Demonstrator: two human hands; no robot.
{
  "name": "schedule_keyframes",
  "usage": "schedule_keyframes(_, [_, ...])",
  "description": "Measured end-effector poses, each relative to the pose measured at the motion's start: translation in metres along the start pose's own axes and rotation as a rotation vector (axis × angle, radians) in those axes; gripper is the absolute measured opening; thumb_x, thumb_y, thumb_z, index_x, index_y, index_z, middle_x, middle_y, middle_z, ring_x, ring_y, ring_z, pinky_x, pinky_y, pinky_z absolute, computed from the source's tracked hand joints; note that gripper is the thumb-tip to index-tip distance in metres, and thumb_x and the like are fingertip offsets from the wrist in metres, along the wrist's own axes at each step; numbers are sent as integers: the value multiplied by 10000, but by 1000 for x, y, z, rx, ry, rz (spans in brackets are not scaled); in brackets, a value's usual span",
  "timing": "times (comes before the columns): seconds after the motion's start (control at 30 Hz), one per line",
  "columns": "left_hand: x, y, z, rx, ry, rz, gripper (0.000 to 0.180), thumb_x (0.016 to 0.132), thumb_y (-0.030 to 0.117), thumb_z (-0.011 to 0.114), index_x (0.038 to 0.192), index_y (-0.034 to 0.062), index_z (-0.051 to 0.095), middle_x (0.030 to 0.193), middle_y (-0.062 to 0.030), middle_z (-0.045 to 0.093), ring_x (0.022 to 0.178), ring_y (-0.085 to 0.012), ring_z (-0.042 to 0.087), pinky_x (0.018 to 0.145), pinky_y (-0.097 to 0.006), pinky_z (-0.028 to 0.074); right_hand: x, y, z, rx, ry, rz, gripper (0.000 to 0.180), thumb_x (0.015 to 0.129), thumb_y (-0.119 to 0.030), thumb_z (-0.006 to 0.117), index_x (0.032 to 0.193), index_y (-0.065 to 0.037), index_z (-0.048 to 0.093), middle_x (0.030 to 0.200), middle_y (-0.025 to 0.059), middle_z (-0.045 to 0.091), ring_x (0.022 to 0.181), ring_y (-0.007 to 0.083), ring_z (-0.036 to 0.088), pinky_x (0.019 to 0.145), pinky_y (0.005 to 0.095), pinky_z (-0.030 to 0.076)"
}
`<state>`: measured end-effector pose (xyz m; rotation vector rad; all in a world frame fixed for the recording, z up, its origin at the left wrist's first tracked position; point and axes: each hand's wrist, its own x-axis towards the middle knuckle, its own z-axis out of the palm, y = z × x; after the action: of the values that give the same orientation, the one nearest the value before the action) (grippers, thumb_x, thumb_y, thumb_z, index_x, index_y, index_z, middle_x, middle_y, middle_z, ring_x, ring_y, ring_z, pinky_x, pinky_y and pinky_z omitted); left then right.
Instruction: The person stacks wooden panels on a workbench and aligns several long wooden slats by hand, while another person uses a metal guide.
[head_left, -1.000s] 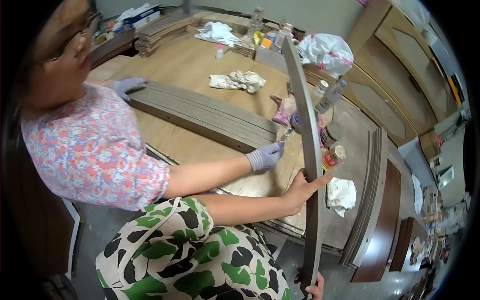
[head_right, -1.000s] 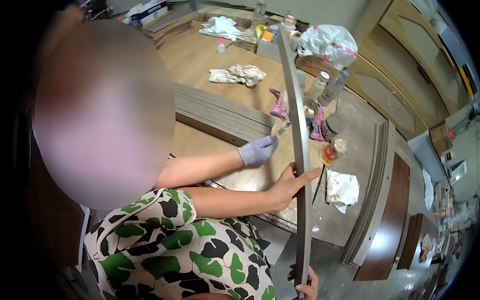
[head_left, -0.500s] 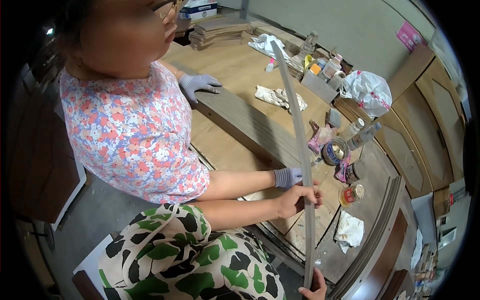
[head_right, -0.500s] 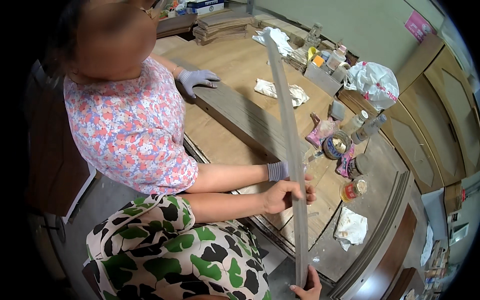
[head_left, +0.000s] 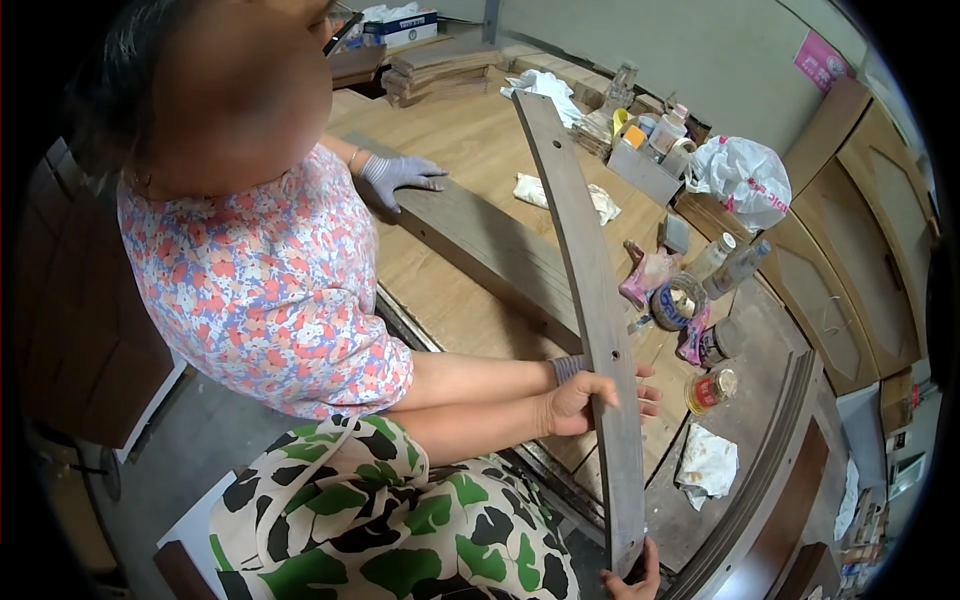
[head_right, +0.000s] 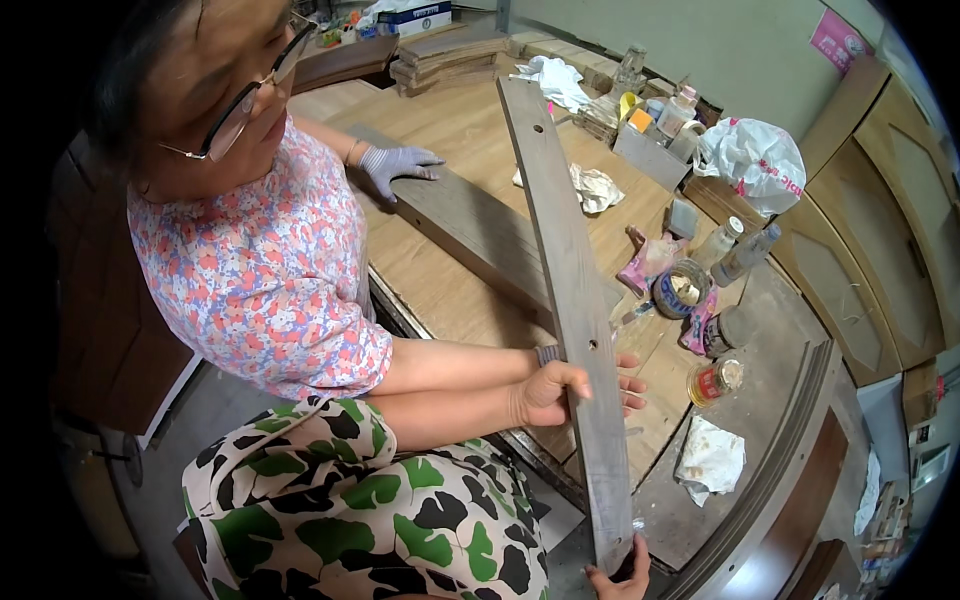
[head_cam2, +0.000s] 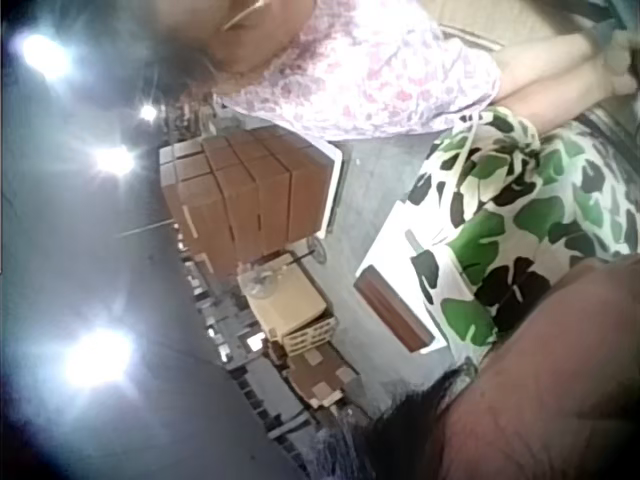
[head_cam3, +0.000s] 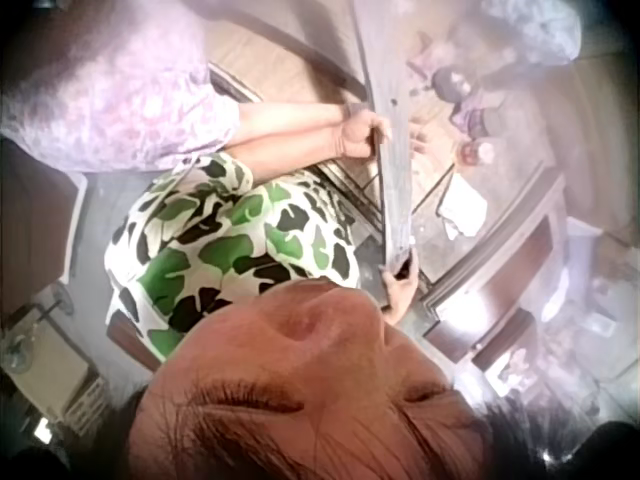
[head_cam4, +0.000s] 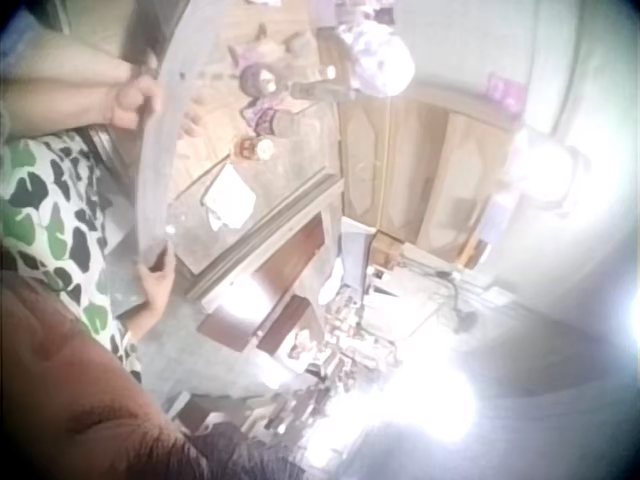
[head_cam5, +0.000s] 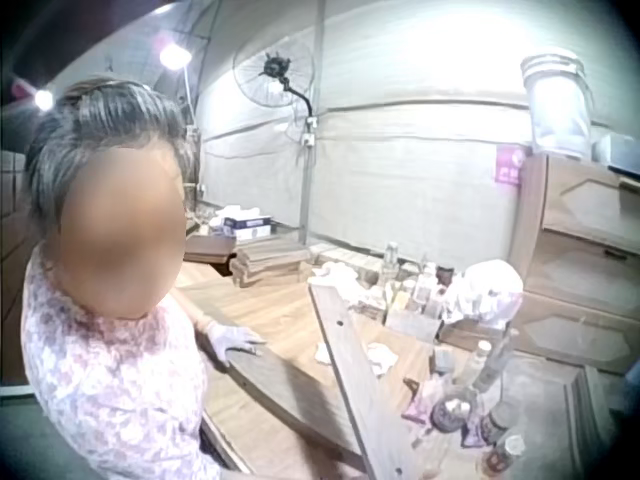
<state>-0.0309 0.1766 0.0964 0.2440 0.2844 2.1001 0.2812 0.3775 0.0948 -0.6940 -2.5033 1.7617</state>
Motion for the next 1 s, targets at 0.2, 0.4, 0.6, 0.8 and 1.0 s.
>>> schedule_keyframes(0.2, [8,-29,-4,300,333,29,419,851,233,666,1162,78,433,980,-85,584,936,-184,590,888,-344,474,10,-7,8,-541,352,-296,506,660,-71,718,1137,18,574,982,154,603,935,278,609,853,340,473])
schedule_keyframes(0.4, [2,-41,15,521,454,50,616,798,410,748,1154,72,376,1005,-78,509,927,-128,503,796,-275,443,0,-7,10,-462,323,-155,397,677,36,669,1071,21,622,1006,166,606,952,291,601,861,343,460])
schedule_keyframes(0.6, [2,-51,22,633,312,-8,936,771,465,755,1360,-19,212,1263,-143,447,1204,-215,428,1044,-356,333,-8,33,6,-430,407,-93,275,745,-24,701,1005,37,638,866,143,643,772,219,610,729,316,485])
schedule_keyframes(0.8, [-24,-35,50,617,305,-24,948,784,412,764,1358,-88,199,1242,-167,435,1213,-214,420,1045,-324,325,-28,8,24,-370,427,-13,227,794,-98,723,957,39,644,822,133,659,703,170,588,677,301,487])
schedule_keyframes(1.0, [-6,-55,30,663,319,-36,944,790,411,758,1358,-89,194,1248,-162,435,1203,-214,427,1046,-331,329,-19,27,11,-373,471,-68,224,790,-100,731,945,36,644,780,113,653,677,168,578,671,291,482])
